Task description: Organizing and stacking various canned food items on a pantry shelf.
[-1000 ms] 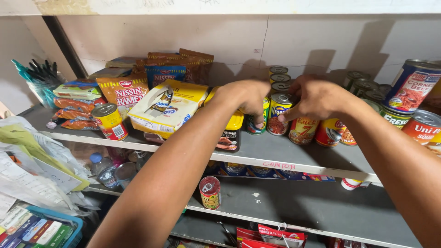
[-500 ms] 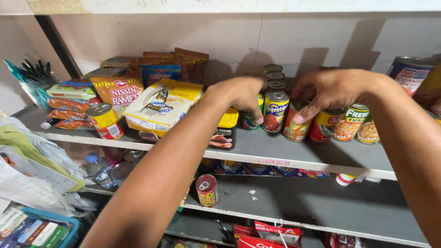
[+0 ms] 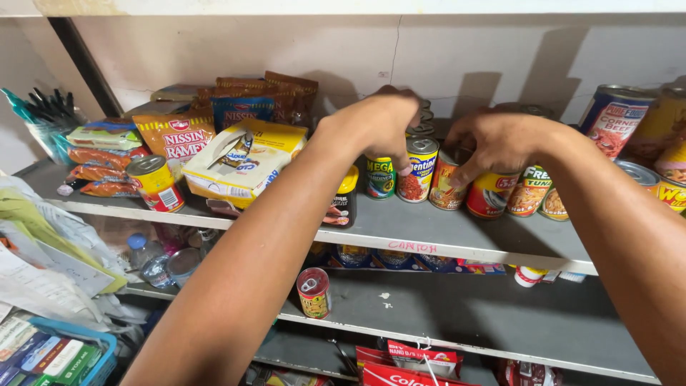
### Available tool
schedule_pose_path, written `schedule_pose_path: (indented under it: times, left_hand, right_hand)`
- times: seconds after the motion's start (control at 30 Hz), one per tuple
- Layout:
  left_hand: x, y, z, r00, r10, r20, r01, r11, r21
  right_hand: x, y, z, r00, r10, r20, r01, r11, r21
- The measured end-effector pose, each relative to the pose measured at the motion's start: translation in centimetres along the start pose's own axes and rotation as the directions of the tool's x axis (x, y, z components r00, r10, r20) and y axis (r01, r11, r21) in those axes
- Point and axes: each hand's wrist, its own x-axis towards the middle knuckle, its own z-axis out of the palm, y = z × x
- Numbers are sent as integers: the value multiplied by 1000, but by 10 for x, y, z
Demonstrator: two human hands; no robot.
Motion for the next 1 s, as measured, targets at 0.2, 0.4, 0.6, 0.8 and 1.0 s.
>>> schedule_pose_path:
  times: [0.2,0.4,0.6,0.8,1.0]
  left_hand:
    - [2,8,9,987,110,-118,-110,994,12]
    - [-6,41,3,976,137,-171,-139,990,0]
    - [23,53,28,982,189,-5,-188,980,72]
    - [41,49,49,974,201,-101,-193,978,82]
    - [30,55,44,986,132,-100,-126,990,63]
  right_hand:
    - [3,5,4,997,-54,-49,51,997,-56]
    - [-16,17,-24,999,-29,30,35,967,-251]
    - [-48,-15,-25,994,92,67,-55,904,-423]
    - [-34,2,-21,997,35,66,-10,938,-347]
    - [-27,9,-20,998,52,42,-34,939,-342]
